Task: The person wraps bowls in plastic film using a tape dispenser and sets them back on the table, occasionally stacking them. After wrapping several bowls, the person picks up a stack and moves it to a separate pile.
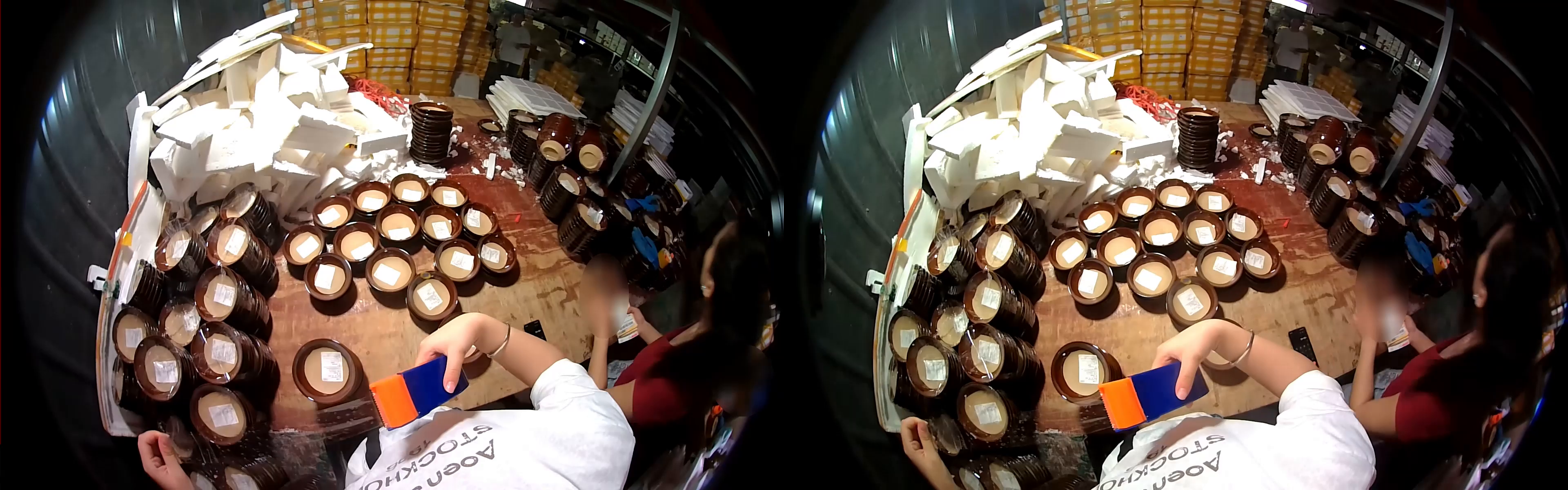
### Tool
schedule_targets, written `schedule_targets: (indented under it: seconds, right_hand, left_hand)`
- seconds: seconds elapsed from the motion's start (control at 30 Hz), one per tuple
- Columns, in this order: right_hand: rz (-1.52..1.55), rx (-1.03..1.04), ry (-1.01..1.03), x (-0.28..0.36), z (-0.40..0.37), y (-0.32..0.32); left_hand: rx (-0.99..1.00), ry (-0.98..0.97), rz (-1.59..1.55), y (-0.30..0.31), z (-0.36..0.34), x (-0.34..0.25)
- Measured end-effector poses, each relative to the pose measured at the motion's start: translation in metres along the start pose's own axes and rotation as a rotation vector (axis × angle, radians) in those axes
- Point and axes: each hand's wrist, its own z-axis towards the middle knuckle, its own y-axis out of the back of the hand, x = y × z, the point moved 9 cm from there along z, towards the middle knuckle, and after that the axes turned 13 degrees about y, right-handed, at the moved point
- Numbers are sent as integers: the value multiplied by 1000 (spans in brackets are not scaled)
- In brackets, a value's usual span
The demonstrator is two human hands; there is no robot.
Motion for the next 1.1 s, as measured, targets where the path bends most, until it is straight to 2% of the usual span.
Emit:
schedule_targets:
  seconds: [0.1,0.2,0.23,0.33,0.37,0.43,0.5,0.57,0.7,0.77,0.83,0.97,1.0,1.03,1.1]
  right_hand:
    - [70,20,3,-5,6,-5]
    - [161,62,-39,-13,14,-14]
    - [199,71,-66,-17,17,-18]
    - [60,52,-133,-25,18,-9]
    - [54,30,-196,-25,15,-4]
    - [-94,36,-228,-14,13,11]
    - [-89,-27,-164,-7,5,29]
    - [-127,-64,-126,10,0,39]
    - [-197,-99,-215,29,-16,56]
    - [-171,-115,-272,40,-27,64]
    - [-197,-123,-238,52,-38,76]
    - [-138,-194,-340,74,-49,87]
    - [-149,-212,-372,78,-48,88]
    - [-143,-215,-383,84,-45,87]
    - [-171,-217,-530,84,-47,88]
  left_hand:
    - [12,22,-15,0,9,17]
    - [30,-107,33,5,12,16]
    - [38,-63,-17,0,10,8]
    - [73,-35,-17,-5,8,6]
    - [43,-112,25,-6,8,3]
    - [75,8,-43,-10,8,10]
    - [65,94,-129,-16,8,14]
    - [53,112,-205,-23,6,14]
    - [58,112,-334,-39,1,20]
    - [-8,138,-367,-46,-2,26]
    - [-71,138,-423,-59,-8,23]
    - [-48,167,-448,-100,-19,48]
    - [-2,234,-574,-111,-22,63]
    - [-21,220,-575,-117,-24,69]
    - [34,272,-599,-132,-28,82]
